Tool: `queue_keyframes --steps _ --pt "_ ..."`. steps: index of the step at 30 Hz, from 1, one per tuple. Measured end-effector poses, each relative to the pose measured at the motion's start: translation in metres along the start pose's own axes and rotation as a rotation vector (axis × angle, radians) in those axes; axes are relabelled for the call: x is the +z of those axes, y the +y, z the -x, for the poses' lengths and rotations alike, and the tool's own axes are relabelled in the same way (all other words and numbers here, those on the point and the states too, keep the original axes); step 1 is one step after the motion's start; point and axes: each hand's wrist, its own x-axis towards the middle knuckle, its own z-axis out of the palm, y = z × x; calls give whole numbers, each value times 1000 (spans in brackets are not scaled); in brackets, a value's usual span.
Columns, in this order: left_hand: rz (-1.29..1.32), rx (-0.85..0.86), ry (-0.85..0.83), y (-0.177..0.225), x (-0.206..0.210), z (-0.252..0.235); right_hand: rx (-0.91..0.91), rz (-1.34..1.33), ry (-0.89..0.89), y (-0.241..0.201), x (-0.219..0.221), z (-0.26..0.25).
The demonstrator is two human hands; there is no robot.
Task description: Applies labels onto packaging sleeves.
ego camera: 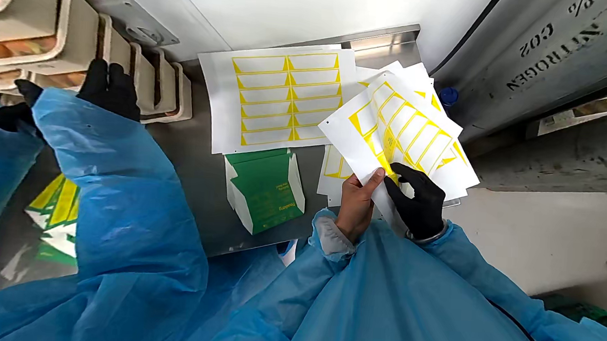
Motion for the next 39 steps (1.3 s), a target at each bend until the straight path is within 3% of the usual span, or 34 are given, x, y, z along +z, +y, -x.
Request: queue_keyframes --steps 6,12,19,26,31,39 --pt "-28 42 -2 -1 -2 -4 57 -113 -49 -2 -2 -4" --pt "-32 119 43 3 0 -4 -18 21 -36 -2 3 -11" --pt "148 -42 -17 6 1 -3 -181 72 -14 10 12 -4" --pt "-36 52 10 6 2 -6 -69 -27 24 -2 9 -9" --pt "-55 49 37 9 3 -6 -39 -25 -48 -5 2 -9" --pt "-8 -14 21 10 -1 -8 -158 84 -158 -3 -10 -28"
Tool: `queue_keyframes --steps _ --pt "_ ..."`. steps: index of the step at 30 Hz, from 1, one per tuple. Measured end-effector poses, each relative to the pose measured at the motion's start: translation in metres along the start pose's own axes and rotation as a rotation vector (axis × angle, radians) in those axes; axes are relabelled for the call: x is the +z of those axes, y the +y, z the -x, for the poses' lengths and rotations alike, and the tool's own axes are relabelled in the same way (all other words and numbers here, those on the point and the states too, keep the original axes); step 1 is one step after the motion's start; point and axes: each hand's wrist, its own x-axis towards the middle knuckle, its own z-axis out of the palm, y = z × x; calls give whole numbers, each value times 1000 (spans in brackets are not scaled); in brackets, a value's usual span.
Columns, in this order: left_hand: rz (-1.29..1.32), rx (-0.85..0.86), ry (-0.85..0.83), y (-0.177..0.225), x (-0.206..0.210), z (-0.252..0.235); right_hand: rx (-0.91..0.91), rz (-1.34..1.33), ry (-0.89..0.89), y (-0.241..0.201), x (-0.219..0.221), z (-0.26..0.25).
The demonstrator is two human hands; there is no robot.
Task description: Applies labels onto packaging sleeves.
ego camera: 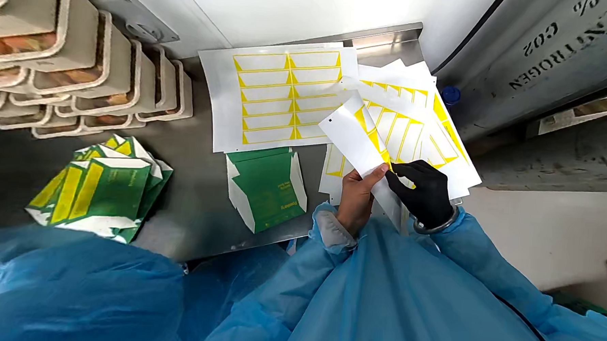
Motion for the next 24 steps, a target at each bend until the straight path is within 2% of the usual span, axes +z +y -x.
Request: queue_keyframes --steps 5,9,12,16,20,24 --pt "-20 -12 -2 3 -1 -1 5 -139 -35 7 -3 -9" --pt "49 -27 -37 4 0 1 148 -259 -12 9 -3 -10" --pt "72 2 -77 5 1 3 215 -243 41 7 -1 -10" --pt "5 107 -35 5 1 4 150 -70 146 2 6 -5" --pt "-53 177 -6 6 -2 3 110 -67 83 -6 3 -2" --pt "-132 221 -45 3 -4 1 171 -101 55 -9 0 -2"
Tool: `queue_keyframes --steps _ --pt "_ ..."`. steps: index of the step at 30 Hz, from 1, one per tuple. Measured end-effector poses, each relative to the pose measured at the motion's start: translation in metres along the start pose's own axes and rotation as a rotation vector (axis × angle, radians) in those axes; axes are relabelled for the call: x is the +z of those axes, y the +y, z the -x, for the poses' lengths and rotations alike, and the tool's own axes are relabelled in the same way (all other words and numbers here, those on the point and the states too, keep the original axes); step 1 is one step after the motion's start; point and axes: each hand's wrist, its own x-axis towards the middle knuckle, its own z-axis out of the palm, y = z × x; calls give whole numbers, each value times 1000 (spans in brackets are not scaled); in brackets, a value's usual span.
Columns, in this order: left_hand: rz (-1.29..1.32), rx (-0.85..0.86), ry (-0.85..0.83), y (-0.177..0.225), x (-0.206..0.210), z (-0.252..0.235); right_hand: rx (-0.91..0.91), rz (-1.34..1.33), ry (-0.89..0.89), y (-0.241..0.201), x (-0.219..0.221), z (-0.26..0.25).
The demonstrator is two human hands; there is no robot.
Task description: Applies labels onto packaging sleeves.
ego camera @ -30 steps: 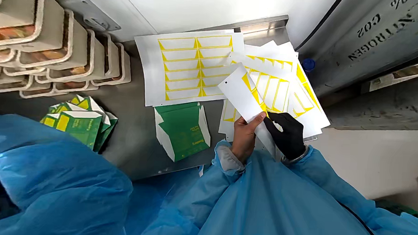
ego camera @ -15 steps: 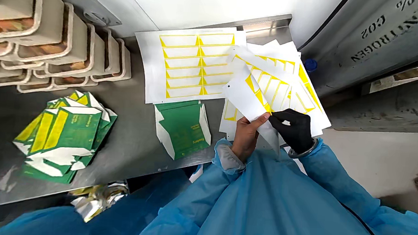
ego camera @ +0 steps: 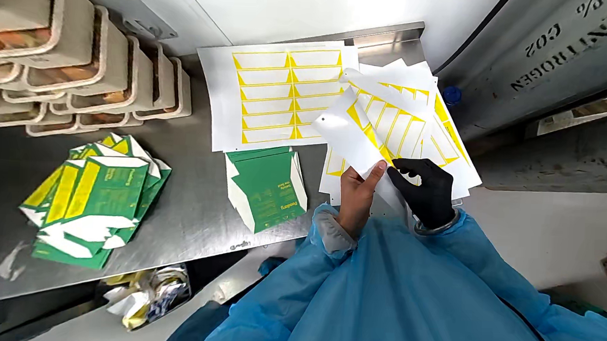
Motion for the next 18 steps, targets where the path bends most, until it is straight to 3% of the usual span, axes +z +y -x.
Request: queue_keyframes --steps 4,8,12,18 --pt "-147 95 -36 1 -1 1 76 -186 -10 -2 -1 -2" --pt "-230 173 -70 -1 -3 0 264 -438 -36 -1 -1 -2" --pt "-297 225 -55 -3 -4 2 266 -466 -84 -4 -8 4" --pt "-328 237 -3 -1 -3 3 285 -488 -12 0 -5 -11"
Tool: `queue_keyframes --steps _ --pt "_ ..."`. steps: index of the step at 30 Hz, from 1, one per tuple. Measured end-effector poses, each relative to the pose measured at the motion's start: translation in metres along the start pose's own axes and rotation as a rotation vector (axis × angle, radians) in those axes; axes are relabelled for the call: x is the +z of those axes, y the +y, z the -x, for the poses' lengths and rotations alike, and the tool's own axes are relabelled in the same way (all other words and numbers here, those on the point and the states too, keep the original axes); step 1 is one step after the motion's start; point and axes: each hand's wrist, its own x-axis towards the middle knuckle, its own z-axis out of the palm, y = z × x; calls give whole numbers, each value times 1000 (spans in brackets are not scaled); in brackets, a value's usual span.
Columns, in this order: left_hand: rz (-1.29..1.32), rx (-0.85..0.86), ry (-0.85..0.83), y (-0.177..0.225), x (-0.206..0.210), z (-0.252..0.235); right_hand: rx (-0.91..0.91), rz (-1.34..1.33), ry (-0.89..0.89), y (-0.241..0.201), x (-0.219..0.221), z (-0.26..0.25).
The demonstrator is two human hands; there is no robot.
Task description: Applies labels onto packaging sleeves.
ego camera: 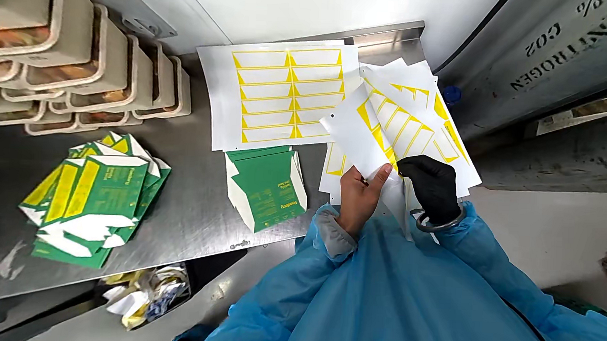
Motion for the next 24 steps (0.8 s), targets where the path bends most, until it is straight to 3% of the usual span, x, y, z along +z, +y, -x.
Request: queue_keyframes --steps 6,12,18,24 --pt "35 -15 4 4 -1 1 -88 207 -80 -9 0 15" --pt "107 -45 -47 3 3 4 -67 52 -44 3 -3 3" --pt "125 -28 -76 7 5 6 -121 123 1 -2 -1 3" --pt "179 -48 -78 13 0 5 -204 110 -112 3 -8 -3"
